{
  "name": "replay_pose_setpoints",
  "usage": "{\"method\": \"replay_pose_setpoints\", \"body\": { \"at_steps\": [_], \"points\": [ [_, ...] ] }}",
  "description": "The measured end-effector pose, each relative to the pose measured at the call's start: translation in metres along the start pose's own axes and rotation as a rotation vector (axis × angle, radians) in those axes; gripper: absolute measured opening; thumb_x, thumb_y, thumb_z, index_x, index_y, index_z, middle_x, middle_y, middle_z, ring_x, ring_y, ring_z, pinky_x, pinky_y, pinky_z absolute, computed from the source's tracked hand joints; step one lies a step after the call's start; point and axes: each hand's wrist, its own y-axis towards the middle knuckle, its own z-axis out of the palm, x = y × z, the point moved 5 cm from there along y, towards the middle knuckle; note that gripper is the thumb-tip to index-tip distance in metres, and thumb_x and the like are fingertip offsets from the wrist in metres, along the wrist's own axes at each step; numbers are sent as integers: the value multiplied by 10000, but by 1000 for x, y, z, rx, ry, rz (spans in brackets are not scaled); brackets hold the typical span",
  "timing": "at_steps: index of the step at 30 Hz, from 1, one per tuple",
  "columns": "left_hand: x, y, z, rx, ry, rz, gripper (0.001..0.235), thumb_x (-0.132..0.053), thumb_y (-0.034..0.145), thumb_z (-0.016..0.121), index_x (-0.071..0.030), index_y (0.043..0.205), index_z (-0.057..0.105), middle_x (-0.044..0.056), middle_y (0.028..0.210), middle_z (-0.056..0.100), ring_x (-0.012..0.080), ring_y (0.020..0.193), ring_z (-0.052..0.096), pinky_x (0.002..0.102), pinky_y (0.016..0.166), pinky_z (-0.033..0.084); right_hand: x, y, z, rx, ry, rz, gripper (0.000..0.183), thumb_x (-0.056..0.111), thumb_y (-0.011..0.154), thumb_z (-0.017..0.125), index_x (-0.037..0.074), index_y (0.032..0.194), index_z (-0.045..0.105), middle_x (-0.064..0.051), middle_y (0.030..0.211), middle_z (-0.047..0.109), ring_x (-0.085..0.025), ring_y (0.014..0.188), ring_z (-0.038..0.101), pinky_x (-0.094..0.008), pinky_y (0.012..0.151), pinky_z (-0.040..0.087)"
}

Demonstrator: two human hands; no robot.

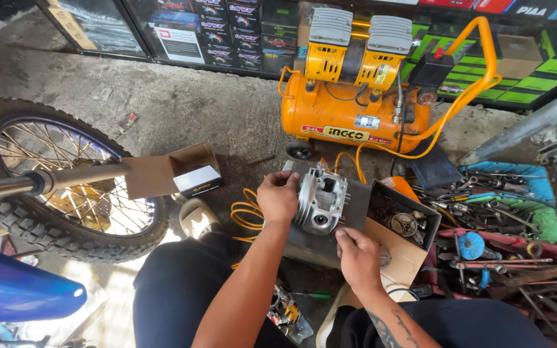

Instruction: Assembling and inspecting a motorcycle cylinder head by installing small components and using hand tools

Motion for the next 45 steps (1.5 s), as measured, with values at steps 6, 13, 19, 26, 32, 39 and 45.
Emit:
{"method": "replay_pose_setpoints", "body": {
  "at_steps": [6,13,19,26,32,39,45],
  "points": [
    [10,-7,-12,28,-219,-46,312,-120,886,751,-9,1176,730,85,891,749,135,686,639,268,638,548,-15,27,-20,-1,243,156,240,135,956,617,-45,1036,755,-78,644,575,-135,510,408,-261,455,287],
    [-22,-76,-57,287,-488,-198,241,-68,890,782,92,1069,764,108,771,686,159,601,597,274,569,516,7,28,-36,257,769,92,238,8,874,458,-60,1032,621,-149,821,587,-206,611,511,-333,559,414],
    [7,-104,-44,577,-639,-437,402,1,903,720,106,1291,690,141,970,722,180,713,638,285,677,548,41,-18,-13,251,298,-26,169,-33,883,642,-84,1009,742,-98,711,642,-130,572,504,-238,526,383],
    [-5,-106,-34,379,-103,-37,242,-102,891,756,11,1098,807,50,814,784,81,639,616,215,582,520,62,-24,-2,31,-472,-173,244,281,828,775,201,1052,829,21,632,655,-116,504,525,-282,474,428],
    [-10,-101,-21,32,463,715,131,-436,833,802,-332,913,797,-117,720,666,137,591,704,302,491,577,46,-1,-23,-66,-100,-242,78,104,925,752,73,951,819,-98,622,659,-122,536,515,-249,483,427],
    [-24,-94,-28,40,431,528,266,-447,778,835,-237,837,683,-31,685,681,265,693,745,436,587,589,48,0,-36,-28,200,-80,139,117,963,684,2,1004,750,4,542,433,-51,430,354,-173,359,309],
    [1,-71,-33,290,274,-80,496,-522,694,912,-197,947,635,15,790,745,274,845,770,375,740,578,18,24,-50,129,537,177,287,10,863,542,31,1098,706,-120,775,682,-220,610,689,-322,521,571]
  ]
}}
